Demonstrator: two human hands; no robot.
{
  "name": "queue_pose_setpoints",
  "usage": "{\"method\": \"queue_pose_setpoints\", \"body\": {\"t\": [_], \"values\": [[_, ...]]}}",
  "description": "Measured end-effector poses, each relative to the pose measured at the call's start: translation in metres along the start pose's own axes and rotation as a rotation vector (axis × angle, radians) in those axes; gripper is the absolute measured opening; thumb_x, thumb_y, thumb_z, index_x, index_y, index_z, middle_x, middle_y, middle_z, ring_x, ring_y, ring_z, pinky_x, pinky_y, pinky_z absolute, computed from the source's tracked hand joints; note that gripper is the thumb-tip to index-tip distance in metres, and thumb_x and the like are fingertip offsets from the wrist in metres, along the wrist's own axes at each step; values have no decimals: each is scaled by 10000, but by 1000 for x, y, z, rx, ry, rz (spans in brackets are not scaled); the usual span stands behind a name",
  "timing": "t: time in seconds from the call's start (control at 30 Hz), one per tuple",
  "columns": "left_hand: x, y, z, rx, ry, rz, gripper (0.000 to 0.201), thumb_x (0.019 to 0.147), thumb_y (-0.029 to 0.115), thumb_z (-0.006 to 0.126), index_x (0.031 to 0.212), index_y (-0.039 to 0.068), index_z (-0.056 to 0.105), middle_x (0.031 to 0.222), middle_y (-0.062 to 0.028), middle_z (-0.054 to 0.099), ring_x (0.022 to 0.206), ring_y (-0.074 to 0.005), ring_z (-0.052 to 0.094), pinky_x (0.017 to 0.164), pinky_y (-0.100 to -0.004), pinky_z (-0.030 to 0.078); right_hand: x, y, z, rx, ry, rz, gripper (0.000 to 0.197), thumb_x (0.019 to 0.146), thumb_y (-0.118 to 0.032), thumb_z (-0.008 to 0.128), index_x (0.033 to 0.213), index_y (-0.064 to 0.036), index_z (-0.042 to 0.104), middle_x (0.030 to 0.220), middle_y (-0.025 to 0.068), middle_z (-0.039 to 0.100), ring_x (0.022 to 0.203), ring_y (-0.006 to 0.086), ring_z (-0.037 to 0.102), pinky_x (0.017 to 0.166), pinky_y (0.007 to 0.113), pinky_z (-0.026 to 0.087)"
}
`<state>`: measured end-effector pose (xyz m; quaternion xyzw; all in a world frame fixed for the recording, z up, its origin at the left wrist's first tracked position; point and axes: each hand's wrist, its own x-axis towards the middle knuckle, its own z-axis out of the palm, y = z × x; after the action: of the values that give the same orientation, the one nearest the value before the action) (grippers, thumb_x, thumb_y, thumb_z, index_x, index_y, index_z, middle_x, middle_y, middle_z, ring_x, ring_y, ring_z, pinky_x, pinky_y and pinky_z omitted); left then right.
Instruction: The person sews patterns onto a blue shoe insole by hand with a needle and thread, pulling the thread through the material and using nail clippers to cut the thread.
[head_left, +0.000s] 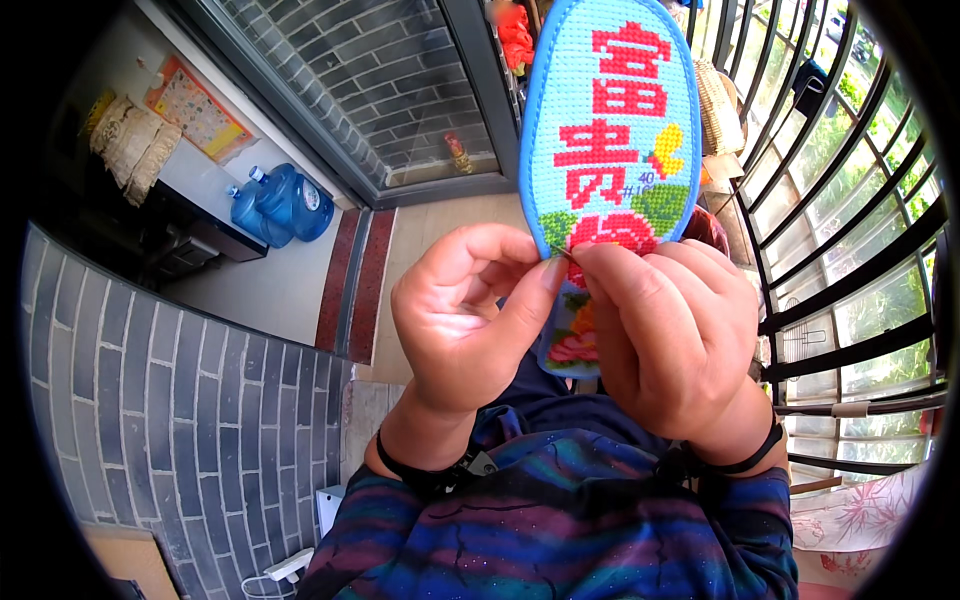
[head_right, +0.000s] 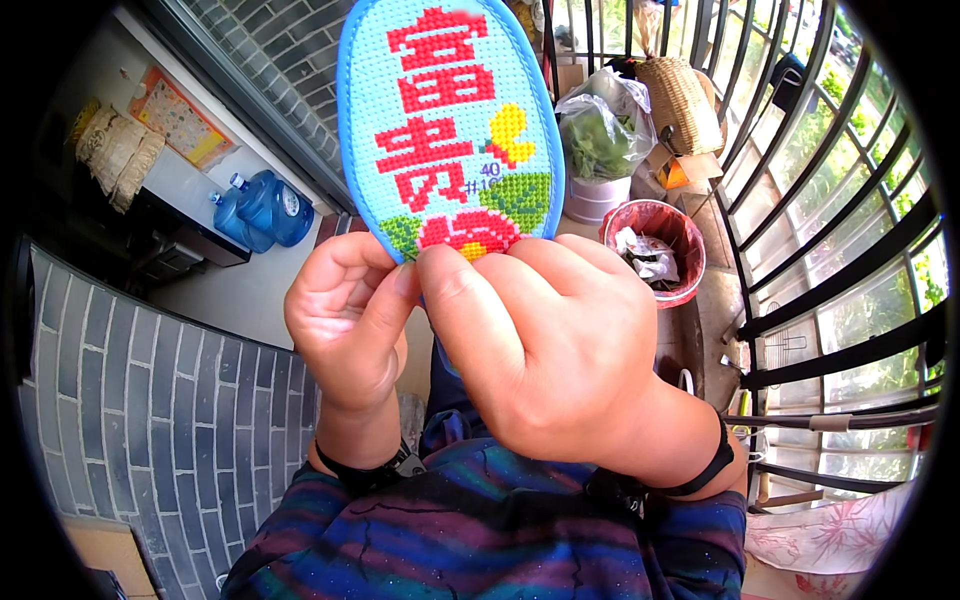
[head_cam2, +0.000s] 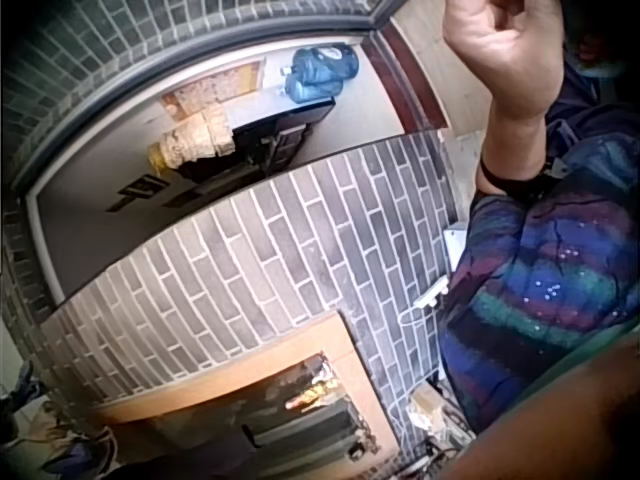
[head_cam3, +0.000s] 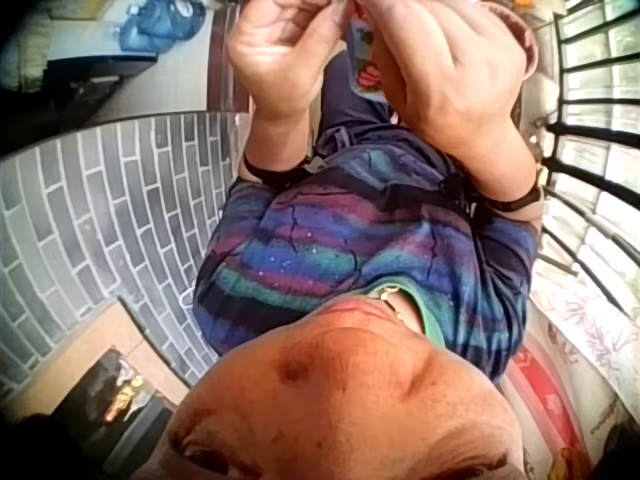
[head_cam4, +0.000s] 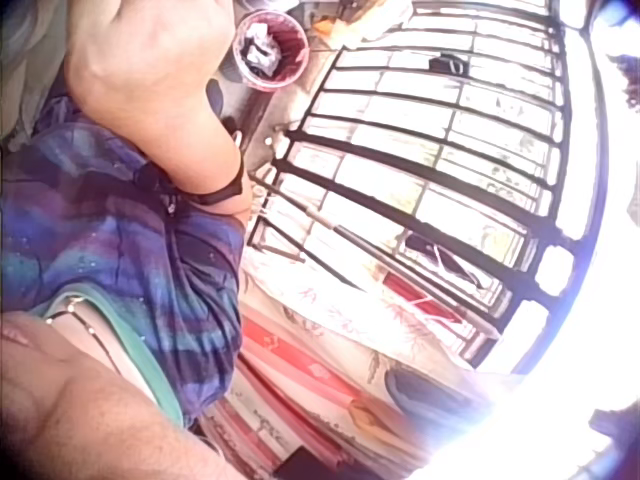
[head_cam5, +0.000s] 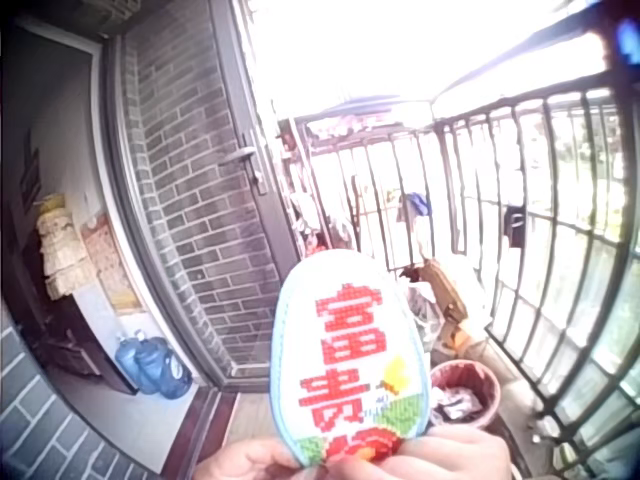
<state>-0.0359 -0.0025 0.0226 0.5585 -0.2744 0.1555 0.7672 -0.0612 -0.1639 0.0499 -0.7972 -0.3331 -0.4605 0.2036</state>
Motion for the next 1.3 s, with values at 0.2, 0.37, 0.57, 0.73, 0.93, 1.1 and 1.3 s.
{"method": "queue_pose_setpoints", "body": {"t": [0.2,0.37,0.57,0.73,0.93,1.1,1.3], "values": [[0,-15,-2,453,43,342,211,755,-109,710,930,-40,614,833,-117,665,717,-138,670,610,-243,551,3,-2,2,58,-82,41,239,721,58,654,954,50,600,708,108,588,563,250,575,521,342,441],[2,-16,1,596,43,412,215,736,-114,715,913,-33,625,801,-115,653,684,-158,667,580,-256,552,1,2,9,98,-190,169,217,742,43,652,943,23,572,740,108,587,600,273,584,531,345,451],[0,-17,-2,656,77,374,184,749,-103,702,898,-23,628,793,-109,651,661,-171,664,552,-265,539,0,2,13,77,-80,156,205,741,16,676,922,3,581,765,111,592,615,278,591,518,340,450],[0,-19,4,657,26,311,133,789,-50,697,900,-32,626,798,-106,664,673,-153,666,588,-267,541,1,6,16,114,-116,216,164,747,8,679,894,-7,609,775,127,596,597,265,575,526,330,455],[2,-19,-12,31,24,-163,115,897,-4,617,992,-61,583,901,-85,670,822,-96,632,740,-229,514,-13,43,7,711,235,852,109,907,-110,597,877,-9,623,689,-20,564,570,56,497,499,212,389],[2,-22,-6,-108,-61,-273,113,903,9,613,995,-51,587,895,-65,659,808,-78,612,724,-218,500,-31,38,48,1513,181,1165,131,899,-106,610,980,-10,646,873,57,670,767,112,641,650,237,518],[5,-22,-5,-91,-112,-379,102,908,19,604,983,-49,596,888,-59,657,803,-76,604,717,-218,492,-48,42,61,1901,137,1180,222,892,-128,604,1071,1,630,1008,136,675,891,212,674,772,340,564]]}}
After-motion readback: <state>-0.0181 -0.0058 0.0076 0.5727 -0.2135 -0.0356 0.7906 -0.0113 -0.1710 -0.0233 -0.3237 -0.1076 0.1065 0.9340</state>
